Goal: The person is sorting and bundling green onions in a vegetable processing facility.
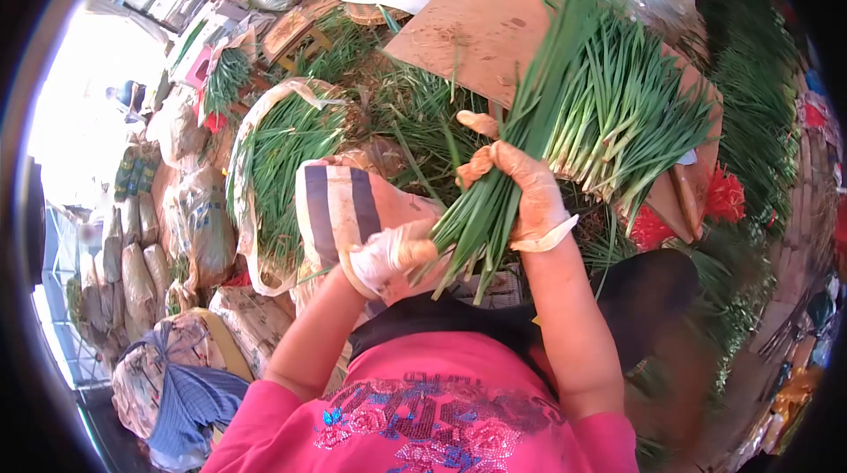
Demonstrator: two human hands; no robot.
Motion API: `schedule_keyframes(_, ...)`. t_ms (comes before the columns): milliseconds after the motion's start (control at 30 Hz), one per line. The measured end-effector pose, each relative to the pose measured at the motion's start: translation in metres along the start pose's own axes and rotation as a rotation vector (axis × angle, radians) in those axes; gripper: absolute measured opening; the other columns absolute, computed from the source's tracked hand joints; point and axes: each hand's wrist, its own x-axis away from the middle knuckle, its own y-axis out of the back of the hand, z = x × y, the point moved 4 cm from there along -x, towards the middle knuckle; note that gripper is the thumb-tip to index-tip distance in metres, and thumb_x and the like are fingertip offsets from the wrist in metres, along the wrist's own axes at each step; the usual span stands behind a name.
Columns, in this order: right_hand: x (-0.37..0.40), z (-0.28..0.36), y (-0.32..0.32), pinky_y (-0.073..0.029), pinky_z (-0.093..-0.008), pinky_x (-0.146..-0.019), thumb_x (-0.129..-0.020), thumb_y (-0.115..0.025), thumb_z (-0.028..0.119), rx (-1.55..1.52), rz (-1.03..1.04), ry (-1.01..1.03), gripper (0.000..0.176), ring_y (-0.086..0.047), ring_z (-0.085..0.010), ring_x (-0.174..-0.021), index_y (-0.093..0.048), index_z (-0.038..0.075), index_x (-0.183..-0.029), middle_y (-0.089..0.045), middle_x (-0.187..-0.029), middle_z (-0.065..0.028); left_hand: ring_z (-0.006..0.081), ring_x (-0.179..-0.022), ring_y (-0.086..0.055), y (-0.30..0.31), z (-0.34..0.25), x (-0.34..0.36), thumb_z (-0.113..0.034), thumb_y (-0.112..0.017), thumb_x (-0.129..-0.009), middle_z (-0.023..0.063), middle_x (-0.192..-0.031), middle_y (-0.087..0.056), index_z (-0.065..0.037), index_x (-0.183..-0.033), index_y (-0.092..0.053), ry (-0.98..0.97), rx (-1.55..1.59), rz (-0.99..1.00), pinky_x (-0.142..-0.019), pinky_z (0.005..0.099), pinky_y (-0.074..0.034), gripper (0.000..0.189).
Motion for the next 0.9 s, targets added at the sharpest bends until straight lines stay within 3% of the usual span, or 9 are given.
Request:
schedule_keyframes(133,-0.001,-0.008,0.0,-0.048,-0.0279,-0.074,-0.083,-0.064,0.016,0.017,-0.075,0.054,0.055,-0.057,-0.013,-0.071,-0.043,-0.003,-0.129,-0.061,-0.075,-0.0043,0.0152,-0.079,-0.06,-0.02,0.033,-0.024,-0.037,-0.08,-0.068,0.0079,-0.097,-0.063,-0.002,-0.124,-0.048,-0.106,0.513,0.063,-0.068,0.0269,-0.049,0.074)
schedule_keyframes(300,-0.008,-0.006,-0.006,-0.044,-0.0274,-0.071,-0.086,-0.061,0.021,0.108,-0.04,0.088,0.05,-0.051,-0.013,-0.066,-0.047,-0.005,-0.126,-0.058,-0.072,-0.0037,0.0162,-0.071,-0.062,-0.03,0.029,-0.034,-0.018,-0.081,-0.065,0.0103,-0.092,-0.065,-0.002,-0.117,-0.052,0.142,0.392,0.028,-0.061,0.0272,-0.05,0.062)
schedule_keyframes(433,-0.027,0.002,0.029,-0.049,-0.0324,-0.074,-0.088,-0.053,0.05,-0.027,-0.12,-0.183,0.061,-0.058,-0.0157,-0.094,-0.045,0.007,-0.131,-0.06,-0.109,-0.006,0.015,-0.068,-0.061,-0.007,0.023,-0.052,-0.014,-0.074,-0.072,0.0099,-0.088,-0.065,-0.002,-0.109,-0.058,0.091,0.504,-0.071,-0.062,0.0255,-0.05,0.043)
schedule_keyframes(467,-0.021,0.007,0.036,-0.047,-0.0362,-0.083,-0.087,-0.052,0.053,0.112,-0.07,-0.134,0.062,-0.056,-0.0188,-0.103,-0.048,0.006,-0.128,-0.058,-0.117,-0.0072,0.0154,-0.072,-0.061,0.002,0.037,-0.064,-0.015,-0.072,-0.074,0.0098,-0.093,-0.065,-0.002,-0.11,-0.058,0.06,0.54,-0.107,-0.065,0.0259,-0.05,0.041)
schedule_keyframes(567,0.005,-0.001,0.075,-0.049,-0.0309,-0.081,-0.09,-0.054,0.042,0.475,-0.395,-0.041,0.054,-0.061,-0.0188,-0.092,-0.047,0.002,-0.126,-0.058,-0.116,-0.0119,0.0174,-0.084,-0.061,0.009,0.049,-0.09,-0.022,-0.067,-0.081,0.0094,-0.11,-0.063,-0.001,-0.115,-0.057,-0.022,0.621,-0.129,-0.072,0.0287,-0.051,0.041)
schedule_keyframes(667,0.019,-0.006,0.092,-0.045,-0.0276,-0.086,-0.09,-0.057,0.034,0.809,-0.237,0.146,0.055,-0.059,-0.0175,-0.097,-0.042,-0.002,-0.129,-0.054,-0.123,-0.0101,0.0201,-0.093,-0.062,0.019,0.066,-0.1,-0.026,-0.067,-0.081,0.0113,-0.117,-0.061,-0.001,-0.121,-0.054,0.005,0.737,-0.009,-0.076,0.0323,-0.052,0.049)
schedule_keyframes(767,0.06,0.012,0.062,-0.05,-0.027,-0.074,-0.085,-0.063,0.018,1.513,-0.508,0.073,0.036,-0.063,-0.0159,-0.082,-0.056,0.005,-0.117,-0.065,-0.101,-0.0062,0.021,-0.096,-0.061,0.017,0.064,-0.098,-0.029,-0.067,-0.081,0.0114,-0.119,-0.06,-0.002,-0.123,-0.052,-0.031,0.8,0.005,-0.079,0.0334,-0.052,0.052)
schedule_keyframes(800,0.063,0.014,0.051,-0.051,-0.0295,-0.068,-0.08,-0.065,0.012,1.574,-0.56,0.22,0.025,-0.063,-0.0185,-0.073,-0.062,0.008,-0.104,-0.064,-0.086,-0.0069,0.0218,-0.097,-0.061,0.017,0.064,-0.098,-0.032,-0.066,-0.081,0.0115,-0.12,-0.058,-0.003,-0.122,-0.052,-0.033,0.799,0.005,-0.083,0.0361,-0.052,0.053)
schedule_keyframes(900,0.049,0.014,0.028,-0.05,-0.032,-0.067,-0.079,-0.064,0.016,1.765,-0.387,0.522,0.019,-0.063,-0.0226,-0.073,-0.061,0.007,-0.096,-0.062,-0.083,-0.0078,0.0238,-0.1,-0.06,0.018,0.075,-0.099,-0.035,-0.067,-0.08,0.0118,-0.121,-0.057,-0.003,-0.122,-0.052,0.017,0.816,-0.065,-0.086,0.0391,-0.05,0.055)
